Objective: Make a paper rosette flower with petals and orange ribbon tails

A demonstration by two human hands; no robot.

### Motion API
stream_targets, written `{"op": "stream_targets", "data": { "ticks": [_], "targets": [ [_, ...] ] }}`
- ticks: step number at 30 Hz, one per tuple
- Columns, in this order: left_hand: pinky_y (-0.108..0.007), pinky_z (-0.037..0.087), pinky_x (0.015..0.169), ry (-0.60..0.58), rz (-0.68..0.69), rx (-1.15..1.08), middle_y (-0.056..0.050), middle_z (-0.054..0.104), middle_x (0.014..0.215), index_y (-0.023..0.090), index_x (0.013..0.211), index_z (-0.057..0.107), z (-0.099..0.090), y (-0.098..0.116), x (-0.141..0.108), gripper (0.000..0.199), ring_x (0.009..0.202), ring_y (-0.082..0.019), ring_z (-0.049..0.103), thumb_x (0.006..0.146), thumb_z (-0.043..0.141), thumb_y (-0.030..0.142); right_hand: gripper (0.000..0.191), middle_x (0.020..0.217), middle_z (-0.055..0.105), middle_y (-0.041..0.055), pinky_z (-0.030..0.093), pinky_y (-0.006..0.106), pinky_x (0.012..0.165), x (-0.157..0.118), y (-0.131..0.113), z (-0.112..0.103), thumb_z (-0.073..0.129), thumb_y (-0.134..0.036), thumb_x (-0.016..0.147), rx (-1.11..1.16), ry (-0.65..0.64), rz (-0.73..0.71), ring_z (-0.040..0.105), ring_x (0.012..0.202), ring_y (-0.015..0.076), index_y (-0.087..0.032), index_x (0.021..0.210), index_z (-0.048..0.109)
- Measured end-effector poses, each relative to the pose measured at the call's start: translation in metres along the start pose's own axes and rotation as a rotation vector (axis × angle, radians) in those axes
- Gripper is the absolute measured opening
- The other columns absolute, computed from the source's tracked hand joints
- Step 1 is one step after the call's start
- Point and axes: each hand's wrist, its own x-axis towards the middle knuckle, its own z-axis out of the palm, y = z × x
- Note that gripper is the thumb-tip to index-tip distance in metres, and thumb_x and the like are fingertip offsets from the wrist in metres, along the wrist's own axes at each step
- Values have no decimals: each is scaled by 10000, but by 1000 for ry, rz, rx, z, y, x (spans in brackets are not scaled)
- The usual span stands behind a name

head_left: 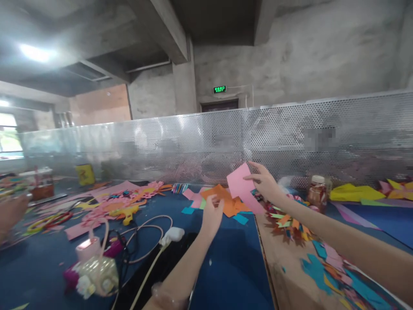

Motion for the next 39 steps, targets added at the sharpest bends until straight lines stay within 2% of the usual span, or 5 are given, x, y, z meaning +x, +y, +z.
{"op": "stream_targets", "data": {
  "ticks": [7, 16, 23, 29, 39],
  "targets": [
    [-317, 530, 631, -338, -101, -477, -88, 641, 858, 151, 873, 556, 3, 19, -18, 320, 726, -187, 634, 732, 583, 437, 268, 1308, 412, 22, 461, 337, 872, -59, -38, -56, 452, -230, 794, 337, 25, 166, 504, 1087, 202, -296, 888, 694],
    [-242, 518, 493, -367, -96, -592, -35, 649, 749, 128, 846, 595, 12, 35, -41, 225, 575, -132, 606, 682, 668, 265, 242, 812, 657, 31, 485, 264, 632, -117, -72, -73, 628, -385, 711, 1224, -128, 1103, 608, 679, 155, -198, 864, 625],
    [-310, 513, 398, -327, -145, -629, -69, 657, 685, 85, 865, 626, 21, 48, -53, 276, 507, -200, 614, 609, 695, 161, 151, 679, 637, 4, 438, 204, 547, -129, -77, -78, 678, -307, 656, 1054, -206, 1050, 573, 607, 125, -175, 717, 636],
    [-218, 522, 552, 275, -135, -829, 25, 606, 680, 145, 801, 552, -13, 29, -14, 73, 591, -110, 619, 738, 567, 111, 254, 825, 658, 78, 487, 250, 567, -87, -68, -78, 458, -331, 801, 888, -328, 709, 618, 672, 153, -143, 871, 613],
    [-347, 504, 707, 555, -405, -1045, -71, 560, 1047, 137, 1086, 514, -43, 4, 7, 268, 852, -168, 579, 855, 504, 274, 187, 1078, 558, 72, 410, 430, 869, -54, -40, 51, 540, -236, 841, -100, -601, 286, 512, 1019, 206, -135, 995, 570]
  ]
}}
